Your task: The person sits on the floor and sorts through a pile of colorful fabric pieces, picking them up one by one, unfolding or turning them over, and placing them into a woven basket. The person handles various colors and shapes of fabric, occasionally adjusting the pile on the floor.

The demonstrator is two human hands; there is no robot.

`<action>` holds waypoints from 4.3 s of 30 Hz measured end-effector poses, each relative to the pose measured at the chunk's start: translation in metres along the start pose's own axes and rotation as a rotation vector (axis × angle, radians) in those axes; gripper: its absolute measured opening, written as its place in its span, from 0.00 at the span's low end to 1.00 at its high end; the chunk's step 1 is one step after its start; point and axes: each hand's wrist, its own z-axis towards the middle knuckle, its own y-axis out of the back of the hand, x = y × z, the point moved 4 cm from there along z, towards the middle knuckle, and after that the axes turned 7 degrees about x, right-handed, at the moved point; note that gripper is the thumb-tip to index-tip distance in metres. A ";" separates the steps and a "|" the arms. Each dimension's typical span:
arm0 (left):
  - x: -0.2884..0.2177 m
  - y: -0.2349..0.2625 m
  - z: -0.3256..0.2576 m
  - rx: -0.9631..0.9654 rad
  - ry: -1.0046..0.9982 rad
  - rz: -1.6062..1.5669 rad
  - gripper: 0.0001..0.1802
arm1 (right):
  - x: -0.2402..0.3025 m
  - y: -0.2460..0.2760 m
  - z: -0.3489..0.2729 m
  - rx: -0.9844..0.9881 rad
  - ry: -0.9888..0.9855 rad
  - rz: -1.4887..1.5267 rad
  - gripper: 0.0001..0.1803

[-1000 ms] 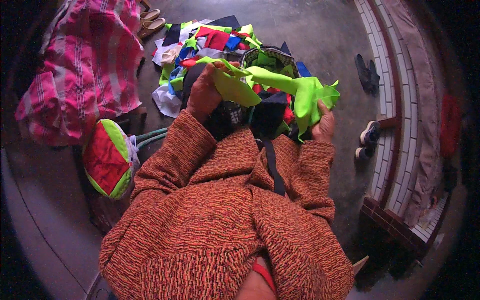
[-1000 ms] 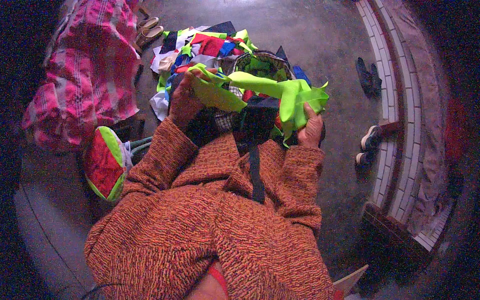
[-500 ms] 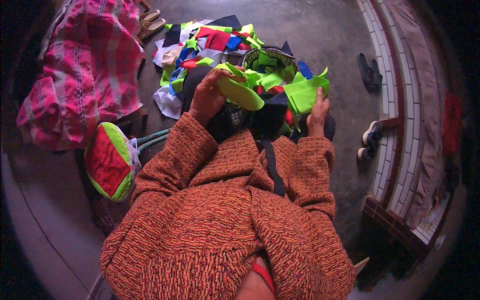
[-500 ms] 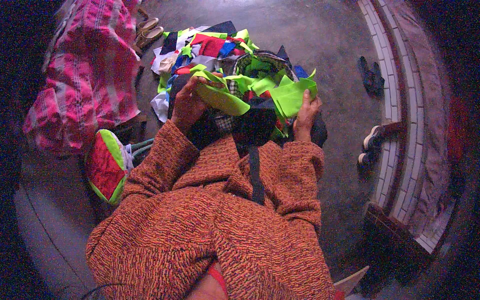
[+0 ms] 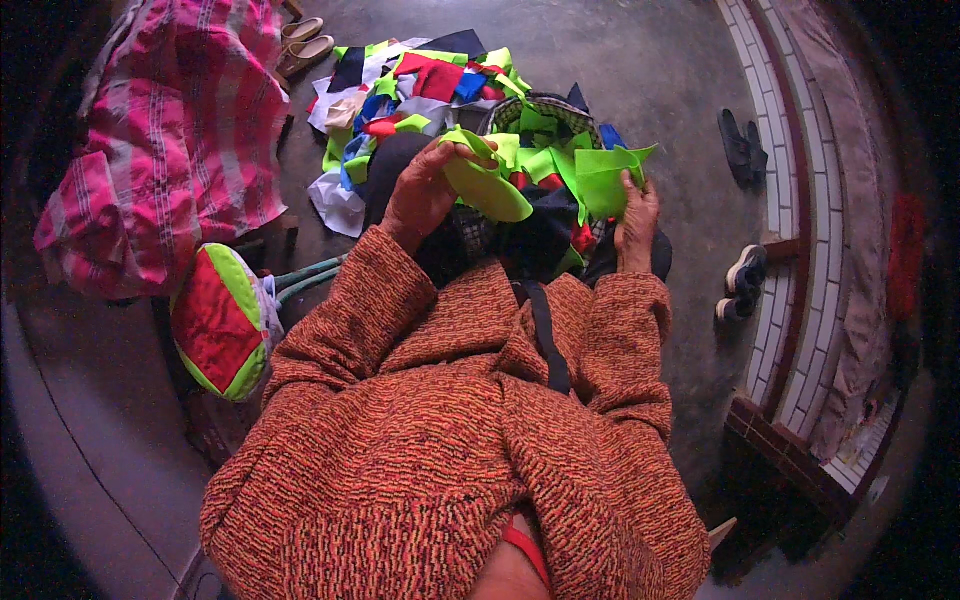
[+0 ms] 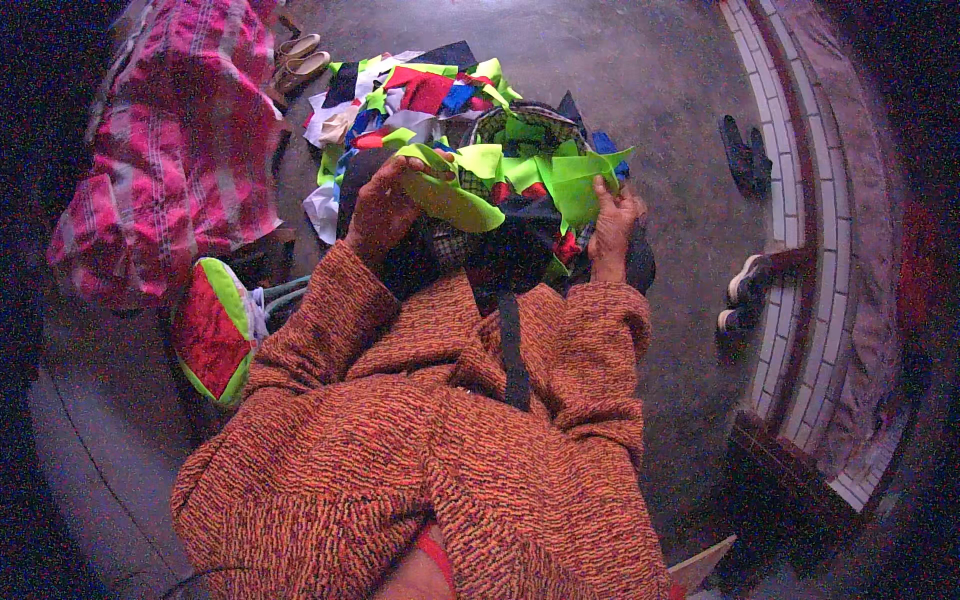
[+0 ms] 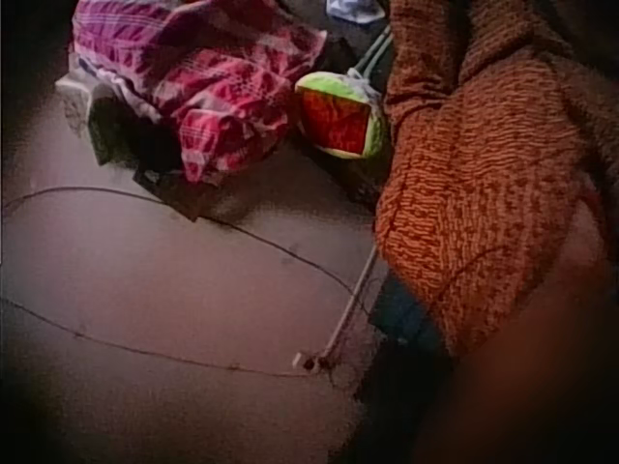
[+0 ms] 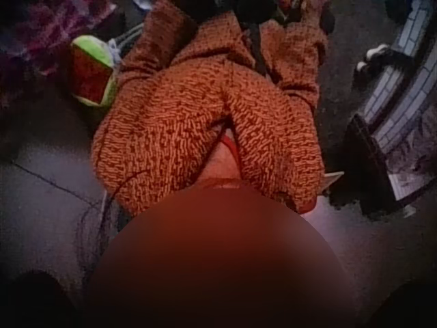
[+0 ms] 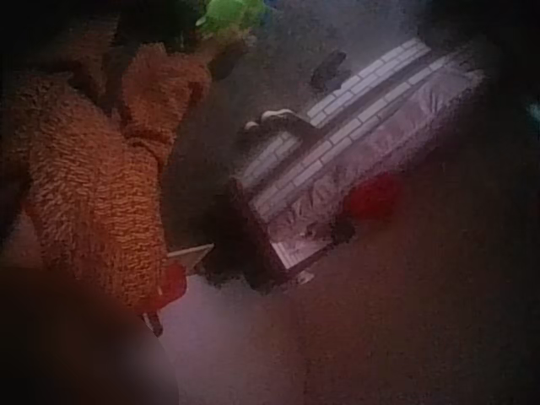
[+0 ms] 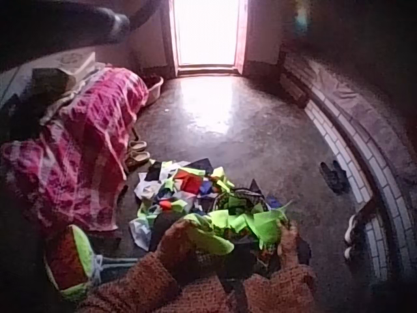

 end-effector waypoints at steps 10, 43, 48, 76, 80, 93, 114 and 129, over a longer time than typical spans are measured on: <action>0.002 -0.003 0.003 0.005 0.039 0.039 0.15 | -0.009 -0.004 0.005 -0.030 0.017 -0.407 0.09; 0.024 -0.005 0.008 0.095 0.359 0.385 0.19 | -0.030 -0.084 -0.036 0.435 -0.219 0.263 0.14; 0.021 -0.011 0.011 0.036 0.341 0.429 0.14 | -0.015 -0.059 -0.032 0.354 0.020 0.059 0.19; 0.019 0.010 0.008 -0.010 0.242 0.221 0.15 | -0.051 -0.030 -0.044 0.408 -0.097 -1.284 0.25; 0.008 0.009 0.004 -0.010 0.172 0.120 0.17 | -0.087 -0.045 -0.071 0.703 -0.119 -1.346 0.38; -0.066 0.020 -0.025 0.087 -0.201 -0.147 0.27 | -0.141 -0.063 -0.105 1.088 0.424 -1.873 0.27; -0.001 0.319 -0.018 -0.930 0.215 1.228 0.25 | -0.035 -0.112 -0.064 1.167 -0.213 -1.104 0.26; 0.038 0.316 0.081 -0.806 0.864 1.829 0.62 | 0.086 -0.001 -0.120 0.453 0.060 -1.958 0.22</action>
